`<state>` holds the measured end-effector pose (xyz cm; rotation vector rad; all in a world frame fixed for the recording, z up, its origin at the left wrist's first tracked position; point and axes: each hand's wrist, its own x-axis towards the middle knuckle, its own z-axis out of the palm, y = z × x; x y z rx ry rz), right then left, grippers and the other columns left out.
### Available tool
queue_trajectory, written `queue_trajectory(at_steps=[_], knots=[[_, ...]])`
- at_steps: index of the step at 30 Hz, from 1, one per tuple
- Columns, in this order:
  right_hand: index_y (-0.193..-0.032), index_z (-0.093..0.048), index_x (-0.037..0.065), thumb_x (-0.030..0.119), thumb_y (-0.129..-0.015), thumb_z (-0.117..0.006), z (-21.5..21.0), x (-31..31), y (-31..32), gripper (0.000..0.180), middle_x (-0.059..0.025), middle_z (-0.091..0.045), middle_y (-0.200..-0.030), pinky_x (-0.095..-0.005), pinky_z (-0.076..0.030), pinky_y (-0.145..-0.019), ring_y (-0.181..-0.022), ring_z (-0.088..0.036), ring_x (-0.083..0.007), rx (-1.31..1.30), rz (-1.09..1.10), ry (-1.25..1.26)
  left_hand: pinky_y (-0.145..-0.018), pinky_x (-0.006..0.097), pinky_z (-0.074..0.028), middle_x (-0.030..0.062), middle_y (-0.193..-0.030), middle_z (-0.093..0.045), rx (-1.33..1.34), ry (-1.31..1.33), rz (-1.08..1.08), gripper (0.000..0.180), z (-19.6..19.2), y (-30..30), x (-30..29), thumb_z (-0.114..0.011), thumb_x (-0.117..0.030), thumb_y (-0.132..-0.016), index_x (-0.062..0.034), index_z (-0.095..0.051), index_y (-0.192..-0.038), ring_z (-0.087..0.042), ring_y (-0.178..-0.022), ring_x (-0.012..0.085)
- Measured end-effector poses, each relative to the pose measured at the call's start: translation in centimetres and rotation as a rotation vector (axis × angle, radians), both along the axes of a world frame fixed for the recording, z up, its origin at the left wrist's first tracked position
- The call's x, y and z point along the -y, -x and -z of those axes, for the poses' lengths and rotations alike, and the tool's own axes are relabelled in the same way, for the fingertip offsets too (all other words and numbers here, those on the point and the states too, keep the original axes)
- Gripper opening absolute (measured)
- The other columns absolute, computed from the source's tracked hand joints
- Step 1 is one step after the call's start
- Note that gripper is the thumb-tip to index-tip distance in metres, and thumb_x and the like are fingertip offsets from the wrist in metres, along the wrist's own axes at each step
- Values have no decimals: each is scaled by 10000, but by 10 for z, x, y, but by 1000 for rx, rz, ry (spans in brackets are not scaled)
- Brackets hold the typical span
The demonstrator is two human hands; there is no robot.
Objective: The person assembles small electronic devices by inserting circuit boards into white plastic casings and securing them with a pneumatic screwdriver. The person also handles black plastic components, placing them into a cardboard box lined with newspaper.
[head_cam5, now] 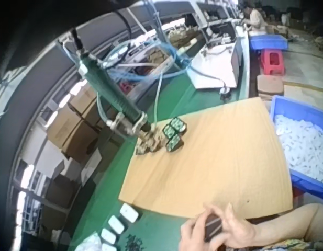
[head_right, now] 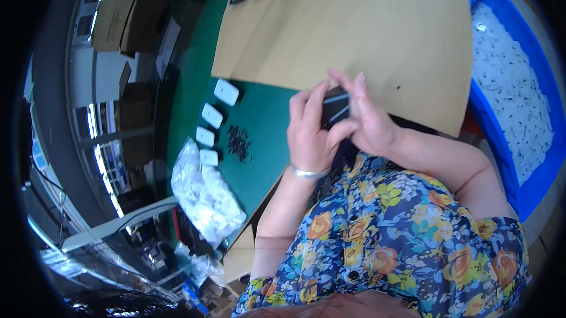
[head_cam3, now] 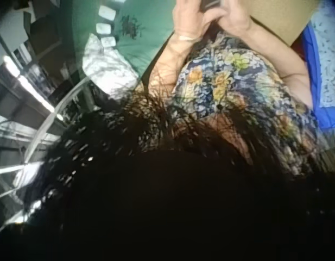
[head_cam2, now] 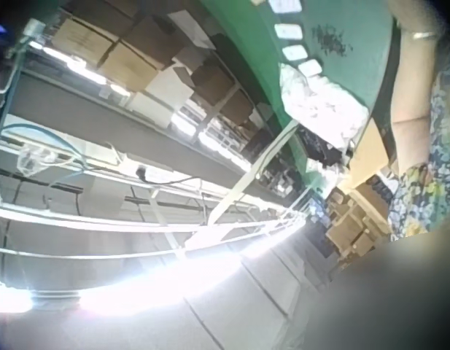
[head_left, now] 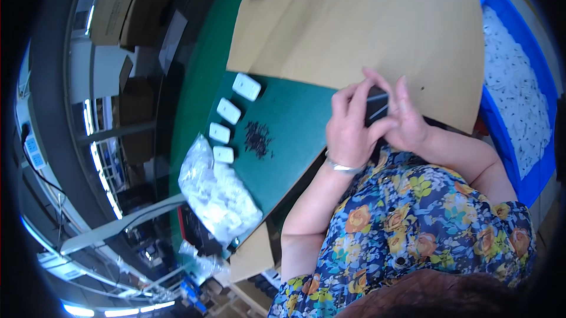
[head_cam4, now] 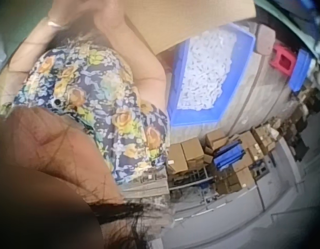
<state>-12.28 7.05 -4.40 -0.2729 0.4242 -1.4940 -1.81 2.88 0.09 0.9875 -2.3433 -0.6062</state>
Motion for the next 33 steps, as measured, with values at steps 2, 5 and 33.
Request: queue_trajectory(at_steps=[2,5,33], knots=[[-1387,-76,61,570,-887,-153,9,0,5,718,-76,-397,-1225,-320,-344,-963,-1116,-424,-186,-71,-49,58,-769,365,-480,165,-1063,-505,-33,9,75,799,3,-7,2,-770,-393,-575,-2,-453,-1196,-532,-937,318],[-1389,-60,51,514,-913,-200,6,7,4,678,-64,-403,-1202,-313,-335,-963,-1108,-414,-164,-151,-80,90,-769,381,-487,160,-1105,-499,-9,-105,29,777,-8,-8,1,-786,-227,-580,-29,-420,-1236,-537,-965,333],[-1344,-207,-30,226,-947,-290,-1,-2,-13,480,-210,-394,-1215,-338,-338,-939,-1115,-433,-295,-1321,-56,341,-878,290,-407,102,-1156,-479,-769,-717,-81,470,31,-45,-6,-509,-49,-835,-12,-331,-1269,-488,-1018,157]])
